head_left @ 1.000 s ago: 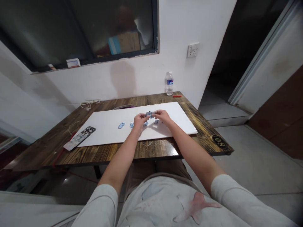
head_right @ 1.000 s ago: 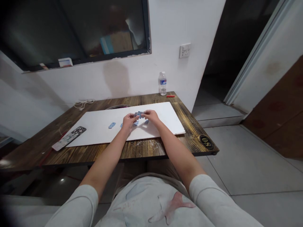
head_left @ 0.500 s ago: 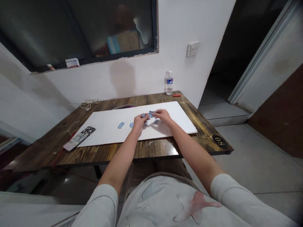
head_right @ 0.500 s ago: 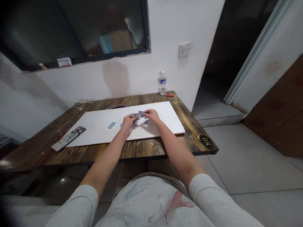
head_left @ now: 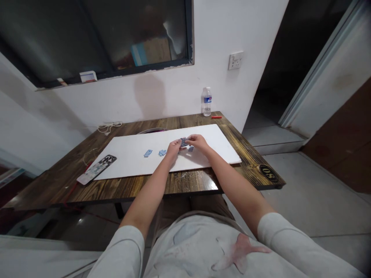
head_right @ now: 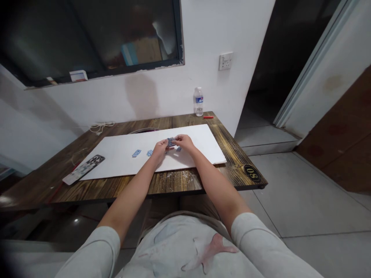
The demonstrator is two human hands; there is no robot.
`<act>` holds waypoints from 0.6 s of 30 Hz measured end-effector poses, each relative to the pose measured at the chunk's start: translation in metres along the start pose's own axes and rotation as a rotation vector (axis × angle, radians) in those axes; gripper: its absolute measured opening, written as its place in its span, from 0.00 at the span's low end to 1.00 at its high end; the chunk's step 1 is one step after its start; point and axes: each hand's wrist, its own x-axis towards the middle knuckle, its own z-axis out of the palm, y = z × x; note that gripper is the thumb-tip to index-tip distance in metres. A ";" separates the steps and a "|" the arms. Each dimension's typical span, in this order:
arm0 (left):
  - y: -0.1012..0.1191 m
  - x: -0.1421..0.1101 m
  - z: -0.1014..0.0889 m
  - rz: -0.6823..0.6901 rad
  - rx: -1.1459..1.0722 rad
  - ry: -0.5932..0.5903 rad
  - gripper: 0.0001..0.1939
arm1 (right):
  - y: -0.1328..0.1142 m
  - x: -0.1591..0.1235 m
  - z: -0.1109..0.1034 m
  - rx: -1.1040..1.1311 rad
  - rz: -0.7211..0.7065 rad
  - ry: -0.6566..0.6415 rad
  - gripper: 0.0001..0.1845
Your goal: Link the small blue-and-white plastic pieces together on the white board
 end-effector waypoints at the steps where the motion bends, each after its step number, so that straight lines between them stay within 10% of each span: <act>1: 0.000 -0.001 0.001 0.007 0.002 -0.039 0.15 | 0.001 0.000 0.000 -0.016 -0.018 -0.005 0.13; 14: 0.009 -0.008 0.001 0.184 0.153 -0.151 0.18 | -0.010 -0.006 0.005 -0.093 -0.090 -0.063 0.20; 18: 0.015 -0.007 -0.005 0.240 0.198 0.003 0.14 | -0.009 -0.004 -0.001 -0.239 -0.056 0.010 0.20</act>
